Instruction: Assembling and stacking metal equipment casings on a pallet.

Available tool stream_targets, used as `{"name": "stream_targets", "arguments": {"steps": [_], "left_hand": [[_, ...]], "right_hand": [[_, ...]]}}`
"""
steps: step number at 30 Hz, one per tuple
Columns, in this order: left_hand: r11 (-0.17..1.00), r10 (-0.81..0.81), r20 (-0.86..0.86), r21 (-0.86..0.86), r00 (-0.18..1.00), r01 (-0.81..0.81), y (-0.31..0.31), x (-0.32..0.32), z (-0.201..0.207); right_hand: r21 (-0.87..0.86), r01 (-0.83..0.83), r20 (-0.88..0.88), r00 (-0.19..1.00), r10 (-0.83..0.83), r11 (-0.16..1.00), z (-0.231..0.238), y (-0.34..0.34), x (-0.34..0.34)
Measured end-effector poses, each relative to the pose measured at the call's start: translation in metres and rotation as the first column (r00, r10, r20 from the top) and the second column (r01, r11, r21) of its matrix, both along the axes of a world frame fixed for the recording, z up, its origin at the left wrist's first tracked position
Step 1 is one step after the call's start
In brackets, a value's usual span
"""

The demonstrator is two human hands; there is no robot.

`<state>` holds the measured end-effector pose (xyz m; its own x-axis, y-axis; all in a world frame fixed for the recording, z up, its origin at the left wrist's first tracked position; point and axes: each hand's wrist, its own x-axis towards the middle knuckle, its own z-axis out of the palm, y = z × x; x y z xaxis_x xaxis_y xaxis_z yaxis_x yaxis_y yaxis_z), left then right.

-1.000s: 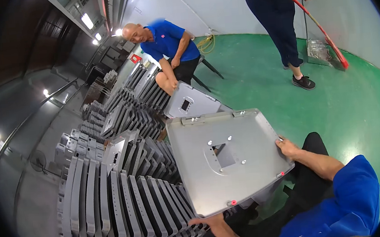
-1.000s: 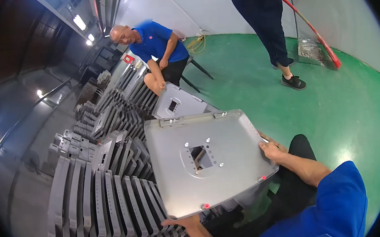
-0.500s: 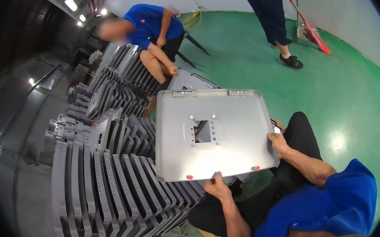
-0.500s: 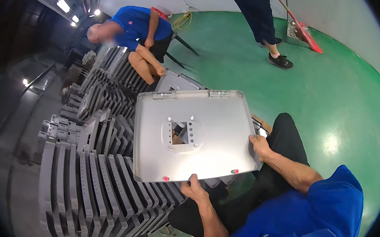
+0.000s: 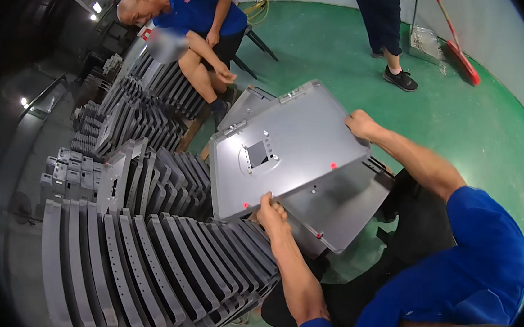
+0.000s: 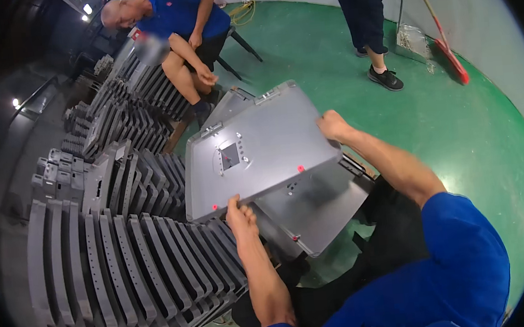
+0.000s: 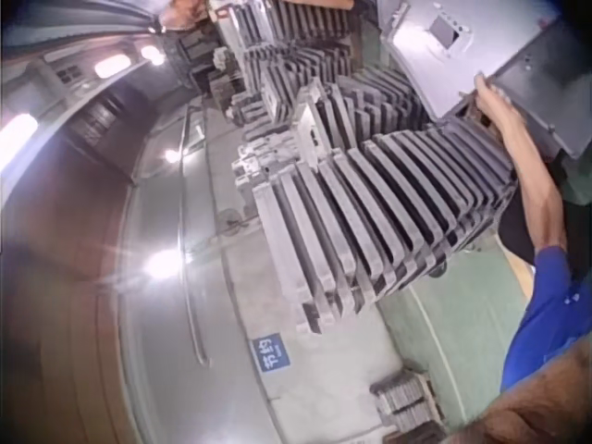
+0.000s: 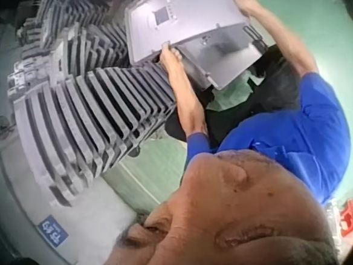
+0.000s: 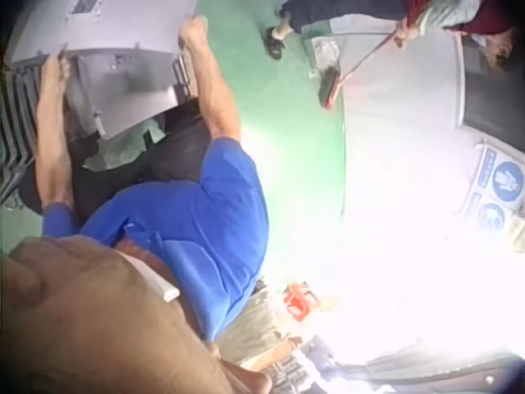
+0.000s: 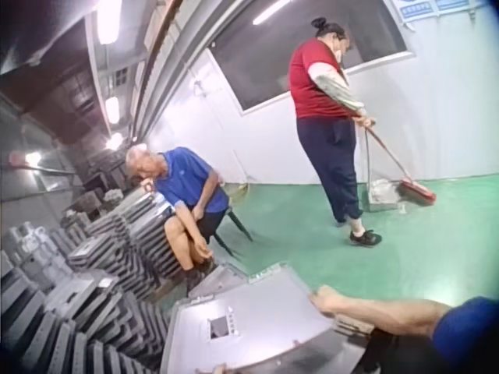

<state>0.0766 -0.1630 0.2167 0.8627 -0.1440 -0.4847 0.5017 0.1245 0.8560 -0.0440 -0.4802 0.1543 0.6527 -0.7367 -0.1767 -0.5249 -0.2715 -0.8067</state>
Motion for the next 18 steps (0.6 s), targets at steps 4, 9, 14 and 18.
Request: {"name": "stream_targets", "arguments": {"steps": [4, 9, 14, 18], "left_hand": [[0.992, -0.125, -0.192, -0.015, 0.973, 0.125, -0.008, 0.081, -0.04], [0.987, -0.161, -0.387, -0.076, 0.908, 0.143, -0.027, 0.175, -0.104], [0.985, -0.165, -0.437, -0.118, 0.884, 0.125, -0.039, 0.257, -0.159], [0.985, -0.156, -0.474, -0.14, 0.866, 0.101, -0.052, 0.31, -0.193]], "right_hand": [[-0.054, -0.004, -0.066, 0.998, 0.001, 0.999, -0.01, -0.026, 0.091], [-0.101, -0.05, -0.081, 0.996, 0.042, 0.994, -0.042, -0.053, 0.195], [-0.149, -0.107, -0.099, 0.991, 0.092, 0.983, -0.094, -0.068, 0.287], [-0.194, -0.199, -0.173, 0.971, 0.166, 0.96, -0.13, -0.082, 0.354]]}}
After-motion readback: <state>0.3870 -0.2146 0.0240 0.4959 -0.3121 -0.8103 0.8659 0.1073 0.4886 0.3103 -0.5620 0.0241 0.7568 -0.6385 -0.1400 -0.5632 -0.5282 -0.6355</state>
